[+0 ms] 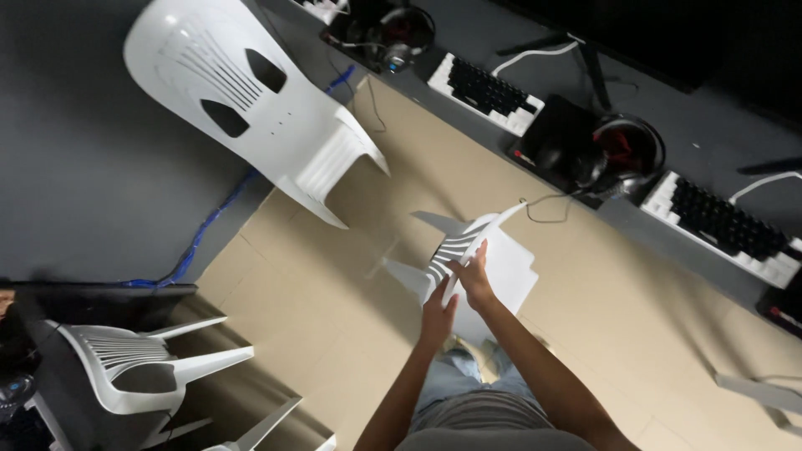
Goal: The person repeatedly picks up white plastic chairs and places them against a wall in a computer lab. They also handle black gaming headsets, moving them between desks and chairs.
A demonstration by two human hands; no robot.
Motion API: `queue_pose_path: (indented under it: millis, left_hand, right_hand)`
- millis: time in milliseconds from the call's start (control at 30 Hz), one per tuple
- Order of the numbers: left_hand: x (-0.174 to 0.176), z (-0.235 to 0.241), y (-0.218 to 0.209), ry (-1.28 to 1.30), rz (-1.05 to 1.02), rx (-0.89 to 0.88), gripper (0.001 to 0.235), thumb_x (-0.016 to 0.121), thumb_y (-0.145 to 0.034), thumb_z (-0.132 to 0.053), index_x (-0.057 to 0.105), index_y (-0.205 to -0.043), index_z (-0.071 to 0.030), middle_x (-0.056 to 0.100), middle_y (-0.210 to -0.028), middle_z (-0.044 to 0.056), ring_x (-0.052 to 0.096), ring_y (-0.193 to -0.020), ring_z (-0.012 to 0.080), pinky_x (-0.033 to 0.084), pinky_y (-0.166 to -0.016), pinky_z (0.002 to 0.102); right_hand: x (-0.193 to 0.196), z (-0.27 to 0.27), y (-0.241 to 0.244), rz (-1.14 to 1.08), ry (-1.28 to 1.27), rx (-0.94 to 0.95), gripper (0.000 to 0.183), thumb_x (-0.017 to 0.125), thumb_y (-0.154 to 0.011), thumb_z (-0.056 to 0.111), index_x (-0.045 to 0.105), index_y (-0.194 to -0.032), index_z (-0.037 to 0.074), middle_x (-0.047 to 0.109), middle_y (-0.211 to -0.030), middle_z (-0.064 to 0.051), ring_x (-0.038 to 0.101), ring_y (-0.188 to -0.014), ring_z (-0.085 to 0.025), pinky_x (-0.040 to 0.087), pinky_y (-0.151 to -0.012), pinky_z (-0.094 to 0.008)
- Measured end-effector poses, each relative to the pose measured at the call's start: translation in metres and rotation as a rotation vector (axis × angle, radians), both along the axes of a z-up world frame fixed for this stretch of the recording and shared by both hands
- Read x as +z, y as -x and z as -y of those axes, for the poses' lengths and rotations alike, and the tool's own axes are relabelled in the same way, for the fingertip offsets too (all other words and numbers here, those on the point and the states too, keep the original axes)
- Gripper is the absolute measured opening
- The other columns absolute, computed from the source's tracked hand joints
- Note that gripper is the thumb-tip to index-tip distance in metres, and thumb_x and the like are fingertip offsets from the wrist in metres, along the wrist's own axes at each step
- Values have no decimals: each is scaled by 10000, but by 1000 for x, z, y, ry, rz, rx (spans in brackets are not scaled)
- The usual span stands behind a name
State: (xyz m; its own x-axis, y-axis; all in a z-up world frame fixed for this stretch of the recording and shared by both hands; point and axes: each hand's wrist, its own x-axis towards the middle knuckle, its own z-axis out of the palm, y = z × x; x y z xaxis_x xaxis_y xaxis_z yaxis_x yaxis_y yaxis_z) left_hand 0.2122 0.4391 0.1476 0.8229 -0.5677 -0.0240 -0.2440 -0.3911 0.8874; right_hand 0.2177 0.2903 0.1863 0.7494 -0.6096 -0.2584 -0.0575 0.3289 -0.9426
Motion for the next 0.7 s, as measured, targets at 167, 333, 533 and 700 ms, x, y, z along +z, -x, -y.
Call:
queue_pose_path:
  millis: [167,333,533,700]
  left_hand:
    - [41,-11,-15,-26,-194,-62,568,629,-951,-150,492,-1494,-51,656,-1309,248,683,-1113,405,548,-936,433]
    - [8,-12,-8,168,135,-152,637,633,-930,-44,429,-1532,-4,574,-1436,290,583,-1294,443,474,-1082,455]
    - [3,-21,-11,144,394,-156,775,700,-785,8,421,-1507,-7,499,-1435,372,472,-1312,555,413,-1067,532]
    - [-1,-30,-30,-128,-31,-175,554,590,-929,-88,503,-1476,-64,686,-1058,318,657,-1006,490,540,-840,515]
  right_hand:
    - [-57,34,-32,3,-333,-96,791,673,-879,102,165,-1451,304,532,-1329,-55,562,-1180,-193,526,-862,-459]
    - [-122,108,-33,316,-361,-79,523,615,-960,245,266,-1349,229,600,-1286,-58,597,-1126,-209,579,-787,-496]
    - [-72,114,-39,429,-395,94,450,639,-1077,400,446,-1355,104,530,-1153,-84,564,-1093,-261,530,-852,-472]
    - [-72,109,-39,118,-449,-66,650,531,-982,580,369,-1470,181,450,-1501,-64,348,-1444,-260,188,-1190,-527]
